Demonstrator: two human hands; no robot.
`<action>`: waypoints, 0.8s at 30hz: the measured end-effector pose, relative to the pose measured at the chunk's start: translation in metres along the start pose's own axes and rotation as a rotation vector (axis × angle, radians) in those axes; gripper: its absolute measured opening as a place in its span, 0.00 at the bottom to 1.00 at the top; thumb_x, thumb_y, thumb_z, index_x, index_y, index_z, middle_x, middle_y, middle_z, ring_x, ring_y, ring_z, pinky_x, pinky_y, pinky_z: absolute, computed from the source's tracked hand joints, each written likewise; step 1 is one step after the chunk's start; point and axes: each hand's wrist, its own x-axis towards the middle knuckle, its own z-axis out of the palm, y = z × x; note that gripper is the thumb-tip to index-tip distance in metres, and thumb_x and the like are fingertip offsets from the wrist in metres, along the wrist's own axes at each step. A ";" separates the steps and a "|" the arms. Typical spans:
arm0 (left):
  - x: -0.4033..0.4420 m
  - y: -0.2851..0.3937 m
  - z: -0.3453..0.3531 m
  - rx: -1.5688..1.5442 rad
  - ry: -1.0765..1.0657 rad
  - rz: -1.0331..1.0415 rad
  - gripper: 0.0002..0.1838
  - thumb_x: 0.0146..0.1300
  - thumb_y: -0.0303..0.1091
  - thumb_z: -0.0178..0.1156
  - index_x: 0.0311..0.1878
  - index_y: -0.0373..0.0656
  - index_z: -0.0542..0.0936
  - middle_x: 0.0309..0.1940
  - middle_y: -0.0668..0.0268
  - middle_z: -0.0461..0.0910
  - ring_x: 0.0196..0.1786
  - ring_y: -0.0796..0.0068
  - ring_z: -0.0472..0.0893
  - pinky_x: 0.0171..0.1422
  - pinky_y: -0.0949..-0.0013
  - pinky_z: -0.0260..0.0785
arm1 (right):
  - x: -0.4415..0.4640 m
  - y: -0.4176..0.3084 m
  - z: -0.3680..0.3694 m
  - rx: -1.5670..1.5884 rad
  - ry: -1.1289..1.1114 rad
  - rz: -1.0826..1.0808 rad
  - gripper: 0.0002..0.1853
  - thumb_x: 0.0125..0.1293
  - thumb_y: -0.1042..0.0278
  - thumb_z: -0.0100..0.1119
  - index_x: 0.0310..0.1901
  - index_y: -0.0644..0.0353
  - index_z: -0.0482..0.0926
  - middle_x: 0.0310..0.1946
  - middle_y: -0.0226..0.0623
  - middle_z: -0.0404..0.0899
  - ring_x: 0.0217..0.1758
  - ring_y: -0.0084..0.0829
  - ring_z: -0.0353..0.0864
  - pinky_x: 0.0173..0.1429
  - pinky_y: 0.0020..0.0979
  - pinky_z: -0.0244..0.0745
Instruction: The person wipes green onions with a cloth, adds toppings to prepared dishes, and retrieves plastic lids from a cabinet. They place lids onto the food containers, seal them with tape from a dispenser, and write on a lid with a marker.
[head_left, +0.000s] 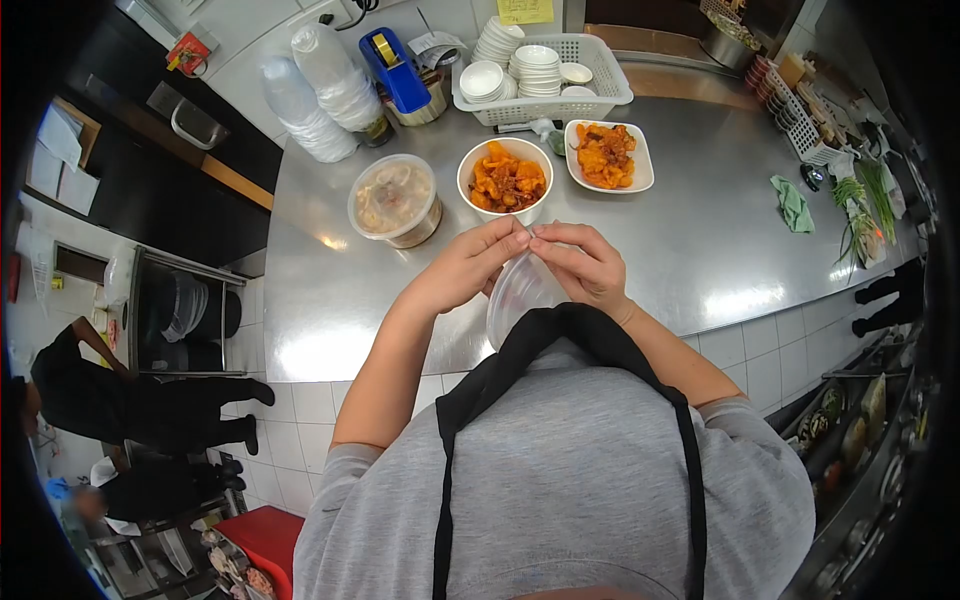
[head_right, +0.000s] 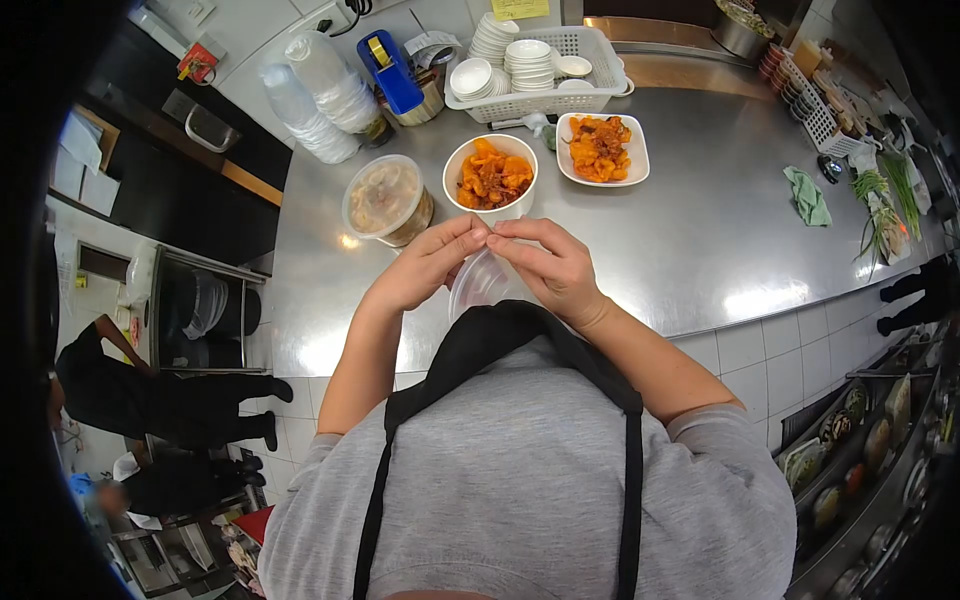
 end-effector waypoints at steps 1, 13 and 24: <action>0.000 0.000 0.000 0.000 0.000 -0.001 0.14 0.66 0.46 0.46 0.35 0.46 0.72 0.19 0.80 0.62 0.21 0.91 0.60 0.23 0.85 0.54 | 0.000 0.001 0.000 0.001 0.004 -0.005 0.14 0.48 0.81 0.59 0.39 0.57 0.80 0.39 0.35 0.76 0.40 0.31 0.78 0.42 0.27 0.75; -0.003 -0.003 0.001 -0.037 -0.054 0.060 0.15 0.66 0.47 0.45 0.34 0.46 0.72 0.20 0.79 0.65 0.22 0.91 0.63 0.25 0.85 0.56 | 0.005 -0.003 -0.007 0.011 0.012 0.004 0.13 0.49 0.80 0.59 0.38 0.57 0.80 0.38 0.34 0.76 0.40 0.31 0.77 0.49 0.30 0.74; -0.005 0.008 0.004 0.155 -0.003 0.060 0.12 0.65 0.38 0.47 0.31 0.41 0.73 0.17 0.75 0.68 0.20 0.88 0.68 0.22 0.81 0.61 | 0.043 -0.024 -0.035 0.174 -0.380 0.325 0.05 0.52 0.73 0.60 0.32 0.59 0.75 0.33 0.33 0.73 0.38 0.32 0.73 0.41 0.30 0.69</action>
